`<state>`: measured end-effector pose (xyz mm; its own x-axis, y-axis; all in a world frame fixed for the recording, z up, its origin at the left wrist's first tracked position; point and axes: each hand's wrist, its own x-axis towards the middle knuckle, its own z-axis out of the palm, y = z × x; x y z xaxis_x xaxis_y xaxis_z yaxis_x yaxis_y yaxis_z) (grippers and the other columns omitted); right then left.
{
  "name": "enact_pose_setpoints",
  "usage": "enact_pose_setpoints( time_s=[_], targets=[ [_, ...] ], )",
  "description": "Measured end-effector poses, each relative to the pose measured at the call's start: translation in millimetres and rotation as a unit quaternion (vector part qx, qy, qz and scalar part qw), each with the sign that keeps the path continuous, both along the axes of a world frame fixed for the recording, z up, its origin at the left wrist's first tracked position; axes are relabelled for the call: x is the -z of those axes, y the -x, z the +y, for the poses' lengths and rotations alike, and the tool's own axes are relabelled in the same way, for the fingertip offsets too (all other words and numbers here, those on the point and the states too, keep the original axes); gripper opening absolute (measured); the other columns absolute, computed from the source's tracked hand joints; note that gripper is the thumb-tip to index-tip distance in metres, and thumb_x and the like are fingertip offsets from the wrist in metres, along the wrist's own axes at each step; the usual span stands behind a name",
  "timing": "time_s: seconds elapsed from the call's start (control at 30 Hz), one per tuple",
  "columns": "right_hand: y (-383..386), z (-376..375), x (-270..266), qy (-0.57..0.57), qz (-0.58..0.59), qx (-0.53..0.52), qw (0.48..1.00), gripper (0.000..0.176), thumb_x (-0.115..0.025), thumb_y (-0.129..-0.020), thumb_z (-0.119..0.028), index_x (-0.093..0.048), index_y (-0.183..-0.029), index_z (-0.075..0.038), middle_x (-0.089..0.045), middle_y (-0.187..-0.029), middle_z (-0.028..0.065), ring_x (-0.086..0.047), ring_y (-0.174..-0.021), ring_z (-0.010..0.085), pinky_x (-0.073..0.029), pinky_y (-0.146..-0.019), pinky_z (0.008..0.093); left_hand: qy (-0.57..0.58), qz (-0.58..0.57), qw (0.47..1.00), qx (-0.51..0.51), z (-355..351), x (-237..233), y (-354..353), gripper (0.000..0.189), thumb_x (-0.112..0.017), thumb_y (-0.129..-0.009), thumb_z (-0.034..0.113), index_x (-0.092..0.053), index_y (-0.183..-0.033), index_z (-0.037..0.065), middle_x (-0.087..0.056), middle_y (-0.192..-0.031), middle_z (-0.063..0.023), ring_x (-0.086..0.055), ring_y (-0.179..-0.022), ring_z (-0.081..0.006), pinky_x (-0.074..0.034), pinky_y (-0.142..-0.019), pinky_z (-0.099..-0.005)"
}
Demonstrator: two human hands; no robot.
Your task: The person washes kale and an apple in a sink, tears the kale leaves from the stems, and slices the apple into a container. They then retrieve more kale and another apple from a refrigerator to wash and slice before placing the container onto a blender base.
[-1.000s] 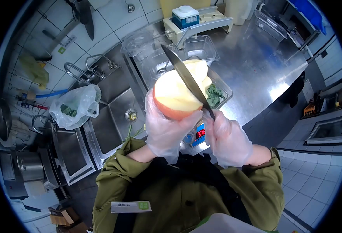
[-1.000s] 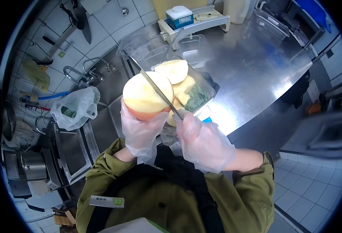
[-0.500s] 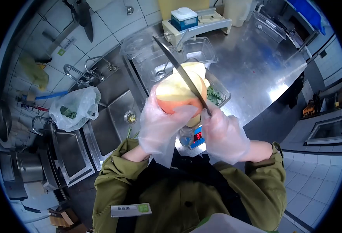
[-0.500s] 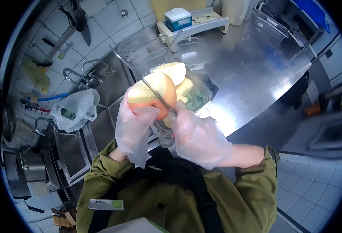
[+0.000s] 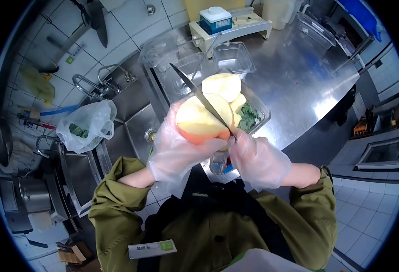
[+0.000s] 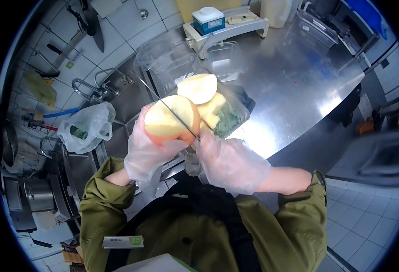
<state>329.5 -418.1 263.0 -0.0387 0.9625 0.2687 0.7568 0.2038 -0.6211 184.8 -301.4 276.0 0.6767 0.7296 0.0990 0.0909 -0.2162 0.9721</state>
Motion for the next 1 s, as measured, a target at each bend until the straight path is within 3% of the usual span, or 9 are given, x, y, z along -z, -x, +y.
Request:
enact_pose_setpoints(
  time_s=[0.07, 0.17, 0.33, 0.4, 0.47, 0.57, 0.77, 0.9, 1.0],
  targets=[
    [0.0, -1.6, -5.0, 0.019, 0.026, -0.005, 0.999, 0.012, -0.048, -0.086, -0.005, -0.045, -0.092, 0.005, -0.054, -0.060, 0.0180, -0.056, -0.046, 0.0348, -0.047, -0.042, 0.0392, -0.118, 0.051, 0.992, -0.005, 0.6, 0.8, 2.8, 0.065, -0.077, -0.066, 0.005, -0.037, -0.117, -0.004, -0.058, -0.106, -0.0087, -0.059, -0.094, -0.0119, -0.048, -0.084, -0.0254],
    [-2.6, -10.1, 0.5, 0.084, 0.082, -0.002, 0.993, 0.014, -0.049, -0.086, -0.006, -0.046, -0.095, 0.005, -0.054, -0.059, 0.0178, -0.056, -0.047, 0.0348, -0.046, -0.042, 0.0393, 0.215, 0.022, 0.974, 0.062, 22.4, -11.8, 17.9, 0.060, -0.077, -0.066, 0.007, -0.042, -0.114, -0.003, -0.059, -0.104, -0.0074, -0.059, -0.093, -0.0115, -0.048, -0.082, -0.0260],
    [-16.3, -6.4, 4.3, 0.101, 0.143, -0.032, 0.984, 0.015, -0.046, -0.091, -0.009, -0.048, -0.099, 0.002, -0.052, -0.062, 0.0156, -0.056, -0.053, 0.0318, -0.044, -0.046, 0.0357, 0.206, 0.052, 0.974, 0.074, 35.5, -15.5, 23.0, 0.048, -0.067, -0.076, 0.011, -0.046, -0.117, -0.001, -0.057, -0.108, -0.0062, -0.054, -0.096, -0.0098, -0.045, -0.086, -0.0261],
    [-24.9, -9.1, 2.7, 0.174, 0.294, -0.024, 0.940, 0.014, -0.043, -0.094, -0.013, -0.049, -0.097, 0.000, -0.051, -0.063, 0.0107, -0.054, -0.050, 0.0243, -0.043, -0.045, 0.0321, 0.290, 0.026, 0.950, 0.116, 43.4, -23.8, 25.4, 0.045, -0.061, -0.081, 0.015, -0.045, -0.120, -0.001, -0.055, -0.112, -0.0064, -0.051, -0.103, -0.0116, -0.039, -0.092, -0.0269],
    [-29.8, -8.2, -14.8, 0.240, 0.496, -0.032, 0.834, 0.022, -0.037, -0.098, -0.022, -0.049, -0.088, -0.005, -0.047, -0.059, 0.0006, -0.046, -0.046, 0.0090, -0.038, -0.043, 0.0243, 0.371, 0.001, 0.916, 0.152, 47.8, -31.8, 26.1, 0.042, -0.054, -0.086, 0.018, -0.044, -0.122, 0.000, -0.054, -0.116, -0.0066, -0.049, -0.110, -0.0134, -0.034, -0.097, -0.0278],
    [-36.1, -2.9, -30.5, 0.337, 0.445, 0.034, 0.829, 0.027, -0.035, -0.098, -0.025, -0.047, -0.081, -0.007, -0.046, -0.057, -0.0043, -0.042, -0.045, 0.0041, -0.036, -0.043, 0.0216, 0.430, -0.059, 0.890, 0.143, 42.9, -31.8, 34.1, 0.044, -0.054, -0.087, 0.020, -0.043, -0.124, 0.000, -0.051, -0.120, -0.0085, -0.048, -0.111, -0.0152, -0.036, -0.097, -0.0294],
    [-23.1, 0.0, -25.6, 0.187, 0.292, 0.039, 0.937, 0.027, -0.040, -0.096, -0.020, -0.044, -0.078, 0.000, -0.047, -0.058, 0.0081, -0.049, -0.048, 0.0193, -0.040, -0.046, 0.0315, 0.384, -0.140, 0.910, 0.073, 10.0, -21.7, 23.4, 0.067, -0.063, -0.080, 0.019, -0.026, -0.135, 0.005, -0.042, -0.129, -0.0095, -0.041, -0.123, -0.0219, -0.032, -0.105, -0.0362],
    [-13.4, 2.9, -13.8, 0.049, 0.110, 0.008, 0.993, 0.019, -0.040, -0.095, -0.014, -0.044, -0.085, 0.001, -0.048, -0.053, 0.0054, -0.050, -0.043, 0.0156, -0.040, -0.044, 0.0269, 0.363, -0.212, 0.906, -0.050, -12.9, 1.0, 16.0, 0.078, -0.065, -0.076, 0.011, -0.018, -0.138, 0.010, -0.038, -0.133, -0.0099, -0.039, -0.125, -0.0245, -0.033, -0.104, -0.0410],
    [-15.6, 1.8, -9.1, 0.029, 0.063, 0.005, 0.998, 0.014, -0.040, -0.095, -0.011, -0.046, -0.091, 0.002, -0.051, -0.054, 0.0054, -0.052, -0.044, 0.0159, -0.040, -0.044, 0.0269, 0.306, -0.283, 0.908, -0.047, -20.7, 4.5, 11.5, 0.065, -0.057, -0.083, 0.017, -0.020, -0.137, 0.010, -0.038, -0.131, -0.0112, -0.042, -0.122, -0.0247, -0.037, -0.102, -0.0411]
  ],
)
